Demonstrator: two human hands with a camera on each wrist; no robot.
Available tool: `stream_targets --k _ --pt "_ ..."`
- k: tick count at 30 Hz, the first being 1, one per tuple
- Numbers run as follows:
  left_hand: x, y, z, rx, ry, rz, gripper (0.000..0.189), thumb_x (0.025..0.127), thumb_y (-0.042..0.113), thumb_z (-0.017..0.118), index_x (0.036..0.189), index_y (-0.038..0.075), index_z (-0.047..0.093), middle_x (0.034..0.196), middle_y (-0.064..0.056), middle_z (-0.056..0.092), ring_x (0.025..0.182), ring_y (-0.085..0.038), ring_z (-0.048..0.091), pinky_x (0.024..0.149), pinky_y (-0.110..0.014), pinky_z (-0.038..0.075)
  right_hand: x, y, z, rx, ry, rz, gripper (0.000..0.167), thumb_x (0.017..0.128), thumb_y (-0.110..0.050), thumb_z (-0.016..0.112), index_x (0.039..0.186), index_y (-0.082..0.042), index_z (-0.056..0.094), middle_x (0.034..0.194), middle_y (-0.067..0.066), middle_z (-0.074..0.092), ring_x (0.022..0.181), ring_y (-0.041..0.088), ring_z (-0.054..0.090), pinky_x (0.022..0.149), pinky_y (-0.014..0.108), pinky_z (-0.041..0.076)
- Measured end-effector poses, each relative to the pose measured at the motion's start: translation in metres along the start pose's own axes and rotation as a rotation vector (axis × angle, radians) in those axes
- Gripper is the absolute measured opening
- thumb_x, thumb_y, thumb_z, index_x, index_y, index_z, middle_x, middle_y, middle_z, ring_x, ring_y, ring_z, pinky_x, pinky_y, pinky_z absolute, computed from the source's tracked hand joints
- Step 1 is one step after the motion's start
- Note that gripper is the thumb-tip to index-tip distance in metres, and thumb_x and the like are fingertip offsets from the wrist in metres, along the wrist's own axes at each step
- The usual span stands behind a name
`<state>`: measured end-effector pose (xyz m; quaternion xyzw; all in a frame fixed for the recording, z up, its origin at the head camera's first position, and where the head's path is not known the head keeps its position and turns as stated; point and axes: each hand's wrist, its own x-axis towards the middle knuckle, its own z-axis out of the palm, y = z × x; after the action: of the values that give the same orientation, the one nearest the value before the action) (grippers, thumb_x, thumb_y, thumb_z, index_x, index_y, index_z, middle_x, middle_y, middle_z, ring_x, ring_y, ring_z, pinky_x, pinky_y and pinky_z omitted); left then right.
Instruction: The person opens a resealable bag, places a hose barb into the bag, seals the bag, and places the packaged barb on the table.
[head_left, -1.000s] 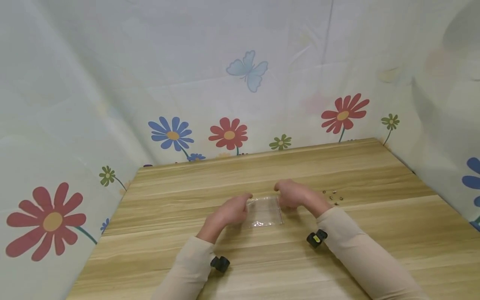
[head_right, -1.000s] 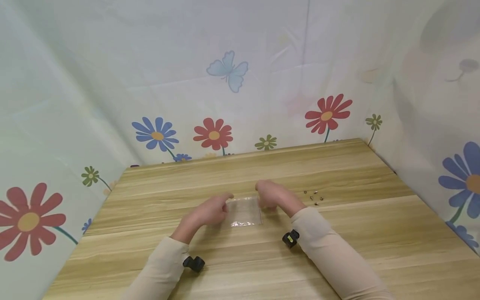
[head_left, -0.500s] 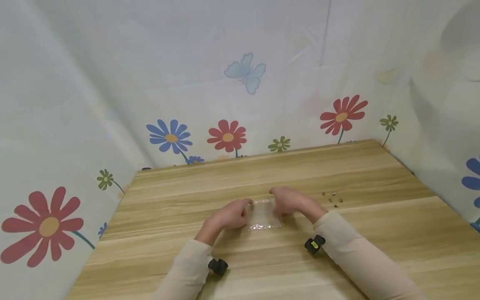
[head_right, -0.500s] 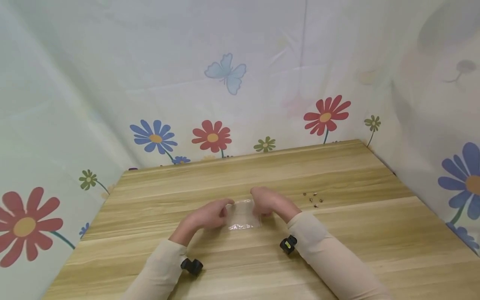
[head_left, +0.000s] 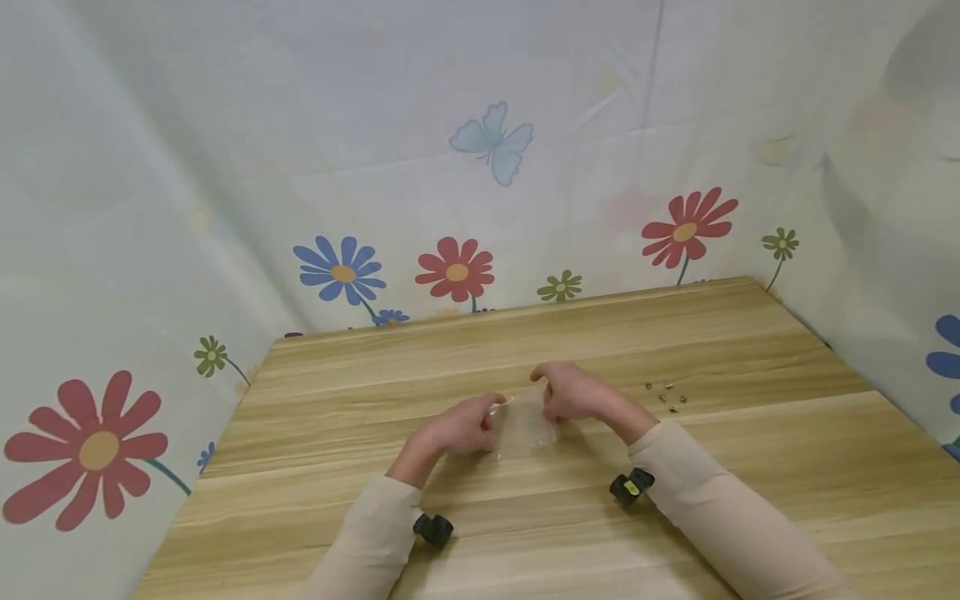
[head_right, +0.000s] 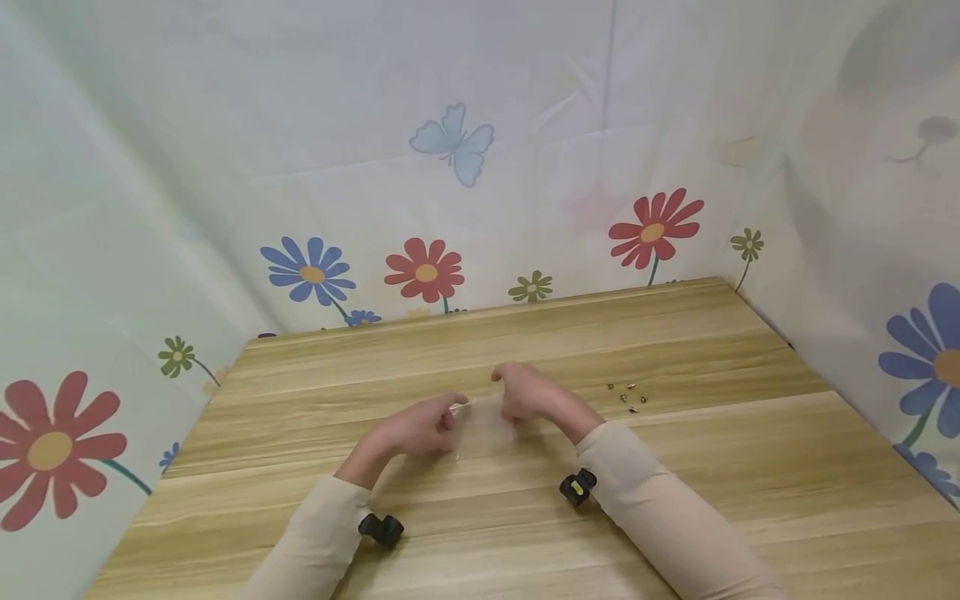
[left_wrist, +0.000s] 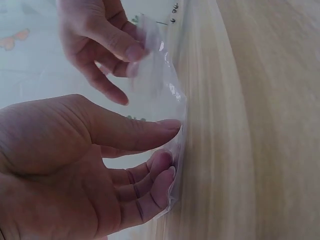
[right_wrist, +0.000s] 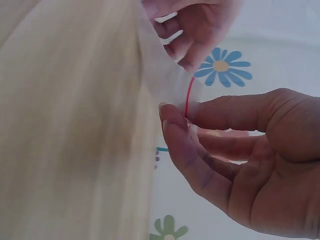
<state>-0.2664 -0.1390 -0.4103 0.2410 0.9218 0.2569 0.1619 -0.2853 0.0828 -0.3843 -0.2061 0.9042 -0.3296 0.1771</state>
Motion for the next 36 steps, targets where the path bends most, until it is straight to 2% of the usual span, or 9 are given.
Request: stream_targets --k 7,11,15,18,21,25,29,33,36 --pt "0.0 0.0 0.004 -0.011 -0.015 0.012 0.071 0.081 -0.007 0.07 0.146 -0.006 0.04 0.089 -0.009 0.055 0.078 -0.018 0.048 0.073 -0.034 0.04 -0.007 -0.011 -0.005 0.079 0.005 -0.042 0.057 0.082 0.012 0.065 0.136 0.008 0.051 0.075 0.007 0.061 0.063 0.016 0.06 0.058 0.027 0.048" --pt "0.002 0.0 0.004 -0.035 -0.005 0.009 0.07 0.083 -0.007 0.07 0.146 -0.005 0.039 0.095 -0.008 0.057 0.083 -0.018 0.051 0.078 -0.035 0.043 -0.011 -0.016 -0.008 0.088 0.045 -0.088 0.054 0.081 0.012 0.065 0.133 0.008 0.053 0.076 0.006 0.061 0.062 0.015 0.059 0.058 0.027 0.048" --pt "0.004 0.0 0.004 -0.138 0.003 -0.028 0.069 0.086 -0.008 0.065 0.149 -0.002 0.037 0.101 -0.007 0.061 0.084 -0.017 0.055 0.075 -0.033 0.046 -0.014 -0.021 -0.01 0.096 0.079 -0.116 0.051 0.081 0.011 0.065 0.131 0.006 0.056 0.078 0.006 0.062 0.062 0.015 0.06 0.059 0.028 0.048" --pt "0.005 -0.001 0.005 -0.261 -0.001 -0.056 0.066 0.091 -0.008 0.058 0.151 -0.002 0.032 0.103 -0.008 0.062 0.08 -0.018 0.059 0.068 -0.031 0.047 -0.016 -0.023 -0.01 0.106 0.073 -0.132 0.05 0.082 0.011 0.065 0.131 0.006 0.056 0.08 0.006 0.063 0.063 0.015 0.062 0.059 0.028 0.049" --pt "0.006 -0.001 0.007 -0.343 -0.001 -0.07 0.064 0.095 -0.007 0.053 0.153 -0.002 0.027 0.102 -0.009 0.062 0.078 -0.019 0.062 0.066 -0.03 0.046 -0.018 -0.025 -0.01 0.099 0.064 -0.141 0.049 0.083 0.01 0.064 0.131 0.006 0.056 0.08 0.006 0.063 0.063 0.015 0.063 0.058 0.028 0.049" --pt "0.007 0.0 0.007 -0.379 0.007 -0.08 0.062 0.098 -0.005 0.05 0.154 -0.002 0.022 0.095 -0.01 0.066 0.078 -0.02 0.065 0.068 -0.031 0.048 -0.018 -0.026 -0.009 0.092 0.069 -0.15 0.048 0.084 0.009 0.063 0.131 0.006 0.055 0.081 0.006 0.064 0.064 0.016 0.064 0.057 0.028 0.048" --pt "0.007 0.001 0.006 -0.415 0.005 -0.097 0.061 0.101 -0.001 0.047 0.155 -0.002 0.019 0.087 -0.011 0.069 0.076 -0.02 0.066 0.072 -0.033 0.05 -0.017 -0.026 -0.007 0.117 0.073 -0.151 0.045 0.089 0.001 0.066 0.132 0.007 0.054 0.082 0.007 0.066 0.065 0.021 0.068 0.059 0.029 0.051" --pt "0.006 0.001 0.006 -0.443 0.01 -0.123 0.062 0.101 0.001 0.047 0.156 -0.001 0.018 0.085 -0.01 0.07 0.075 -0.02 0.066 0.073 -0.033 0.051 -0.015 -0.024 -0.003 0.139 0.071 -0.134 0.052 0.094 -0.012 0.067 0.137 0.007 0.048 0.084 0.009 0.068 0.068 0.025 0.07 0.063 0.031 0.053" --pt "0.005 0.001 0.006 -0.454 0.014 -0.137 0.063 0.101 0.003 0.047 0.156 -0.001 0.017 0.087 -0.01 0.071 0.076 -0.021 0.066 0.073 -0.034 0.051 -0.013 -0.022 -0.002 0.156 0.072 -0.112 0.058 0.096 -0.016 0.066 0.143 0.007 0.041 0.085 0.009 0.067 0.071 0.028 0.071 0.067 0.033 0.054"
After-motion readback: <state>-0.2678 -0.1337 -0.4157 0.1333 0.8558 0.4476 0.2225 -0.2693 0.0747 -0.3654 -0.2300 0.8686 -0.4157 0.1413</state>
